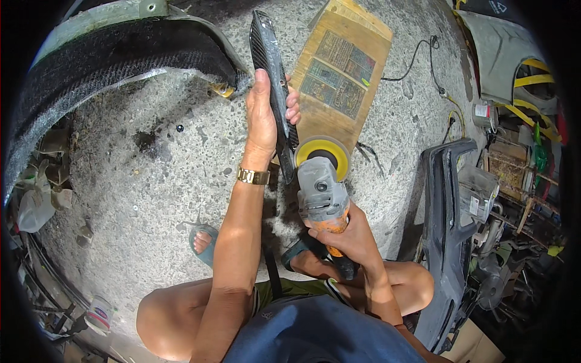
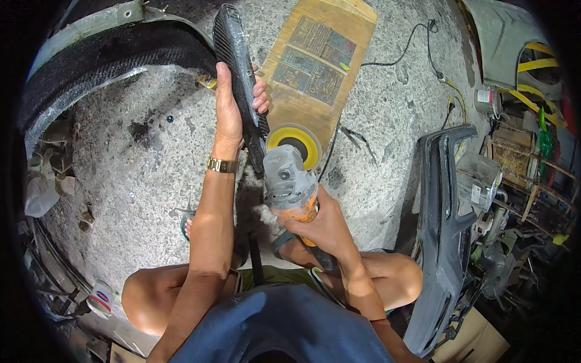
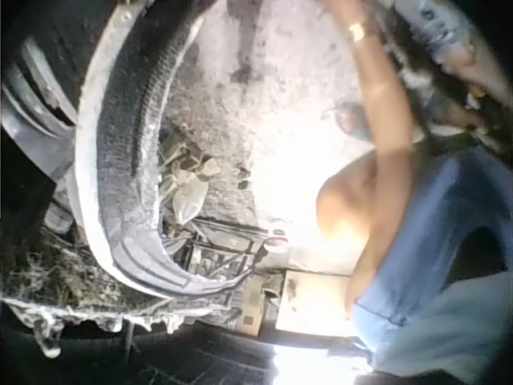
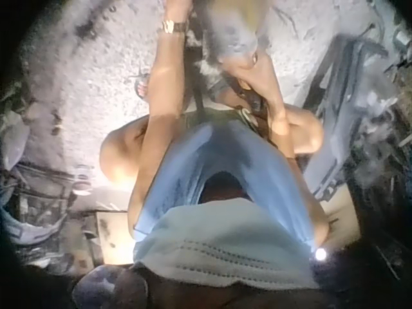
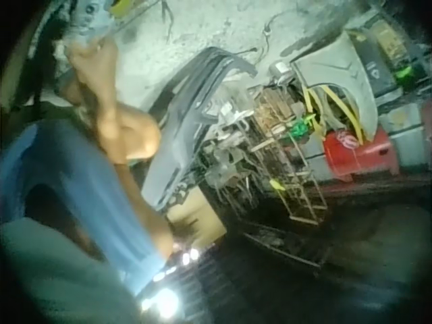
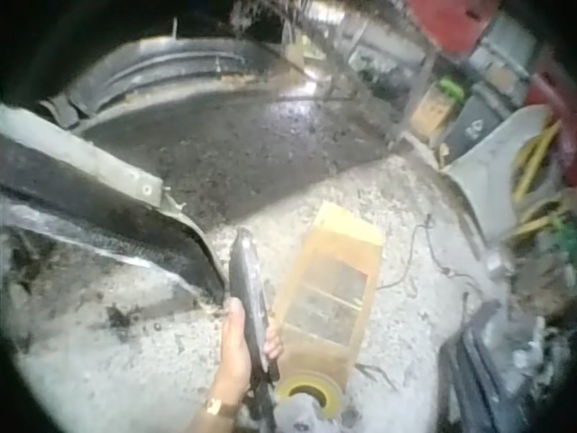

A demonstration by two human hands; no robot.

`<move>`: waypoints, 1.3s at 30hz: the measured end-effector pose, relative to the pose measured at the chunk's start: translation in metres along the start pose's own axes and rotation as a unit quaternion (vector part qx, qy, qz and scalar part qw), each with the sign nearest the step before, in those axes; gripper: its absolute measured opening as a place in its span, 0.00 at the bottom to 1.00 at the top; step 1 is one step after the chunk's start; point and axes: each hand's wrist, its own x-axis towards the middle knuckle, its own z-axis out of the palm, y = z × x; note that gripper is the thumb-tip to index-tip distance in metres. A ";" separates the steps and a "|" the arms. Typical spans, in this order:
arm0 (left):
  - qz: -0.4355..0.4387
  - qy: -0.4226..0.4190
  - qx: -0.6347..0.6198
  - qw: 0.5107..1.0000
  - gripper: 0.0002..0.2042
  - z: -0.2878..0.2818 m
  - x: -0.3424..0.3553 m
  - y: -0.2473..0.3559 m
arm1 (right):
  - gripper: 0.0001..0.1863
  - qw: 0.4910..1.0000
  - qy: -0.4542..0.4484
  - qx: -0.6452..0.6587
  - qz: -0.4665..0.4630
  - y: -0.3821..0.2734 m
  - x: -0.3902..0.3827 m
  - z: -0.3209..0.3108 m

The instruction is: The person is sanding the edge of a carbon fiber car part using an angle grinder and then marking it with a pen.

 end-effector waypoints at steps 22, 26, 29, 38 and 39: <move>0.021 0.008 -0.004 1.000 0.32 0.001 0.001 -0.004 | 0.34 0.999 0.003 0.048 0.015 -0.003 0.000 0.002; 0.023 0.012 -0.023 0.999 0.31 0.001 0.000 -0.003 | 0.32 0.999 -0.002 0.033 0.016 -0.014 -0.001 0.004; 0.022 0.012 -0.021 0.999 0.30 0.000 0.002 -0.004 | 0.31 0.999 -0.005 0.045 0.019 -0.019 -0.001 0.003; 0.016 0.008 0.025 1.000 0.34 0.000 0.001 -0.003 | 0.31 0.999 -0.007 0.039 0.008 -0.017 0.000 0.005; 0.016 0.008 0.025 1.000 0.34 0.000 0.001 -0.002 | 0.31 0.999 -0.005 0.041 0.005 -0.019 0.000 0.005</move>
